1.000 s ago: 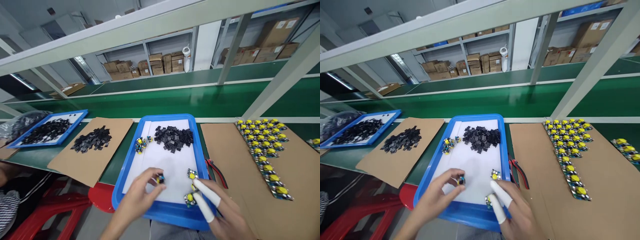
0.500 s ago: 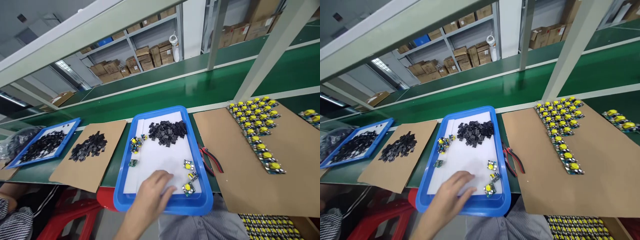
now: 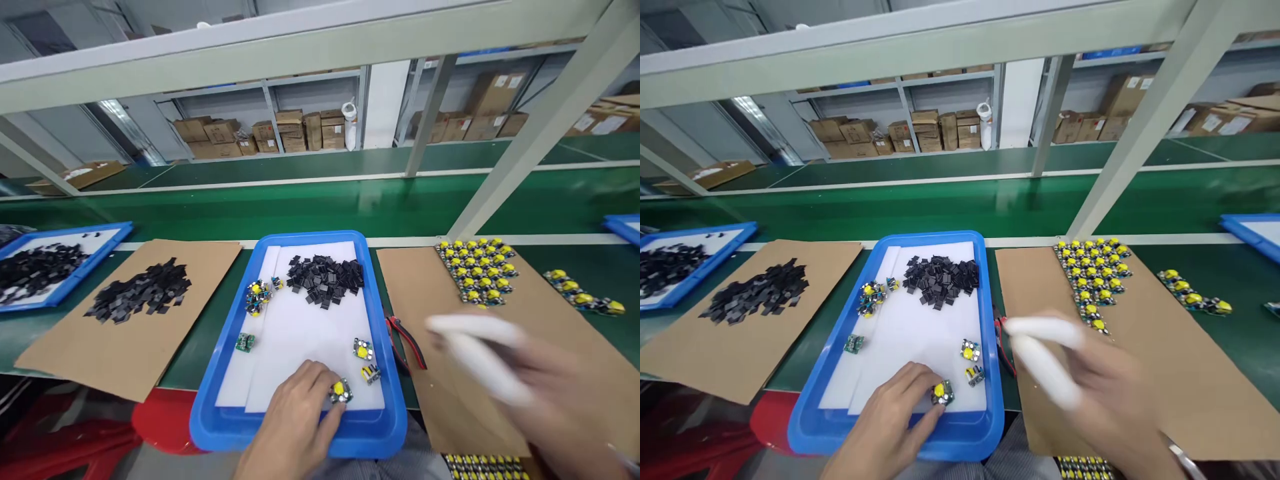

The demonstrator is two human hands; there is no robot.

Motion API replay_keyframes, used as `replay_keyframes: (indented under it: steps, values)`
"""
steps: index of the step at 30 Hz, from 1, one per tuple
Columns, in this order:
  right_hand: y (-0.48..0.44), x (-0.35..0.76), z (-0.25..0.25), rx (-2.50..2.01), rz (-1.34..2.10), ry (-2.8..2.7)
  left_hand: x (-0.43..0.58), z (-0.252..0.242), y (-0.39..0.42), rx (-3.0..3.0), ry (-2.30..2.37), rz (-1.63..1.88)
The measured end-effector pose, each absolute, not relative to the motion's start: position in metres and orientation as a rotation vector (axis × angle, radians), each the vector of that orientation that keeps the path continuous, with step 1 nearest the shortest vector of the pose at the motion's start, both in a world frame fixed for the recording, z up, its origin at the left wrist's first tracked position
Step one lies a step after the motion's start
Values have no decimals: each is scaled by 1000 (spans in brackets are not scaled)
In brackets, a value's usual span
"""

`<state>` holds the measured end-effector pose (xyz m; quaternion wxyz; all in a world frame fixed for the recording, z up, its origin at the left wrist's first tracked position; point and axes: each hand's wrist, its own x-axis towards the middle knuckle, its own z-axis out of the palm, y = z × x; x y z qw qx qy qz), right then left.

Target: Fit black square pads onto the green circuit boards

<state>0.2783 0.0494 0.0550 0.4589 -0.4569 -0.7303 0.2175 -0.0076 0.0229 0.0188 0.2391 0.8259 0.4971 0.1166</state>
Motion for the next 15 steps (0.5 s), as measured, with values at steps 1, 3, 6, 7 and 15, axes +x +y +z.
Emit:
replay_keyframes:
  steps: [1,3,6,7,15]
  values:
    - [70,266,50,-1155,510,-1940,-8,17,22,2259,1380,313]
    - [108,238,38,-1222,445,-2247,-11,13,21,2272,1385,314]
    - [150,201,21,-1272,396,-2475,-31,5,24,2367,1416,405]
    - [159,191,17,-1273,399,-2500,-43,2,27,2427,1478,464]
    - [181,168,-8,-1359,414,-2532,-135,-2,59,2393,2245,175]
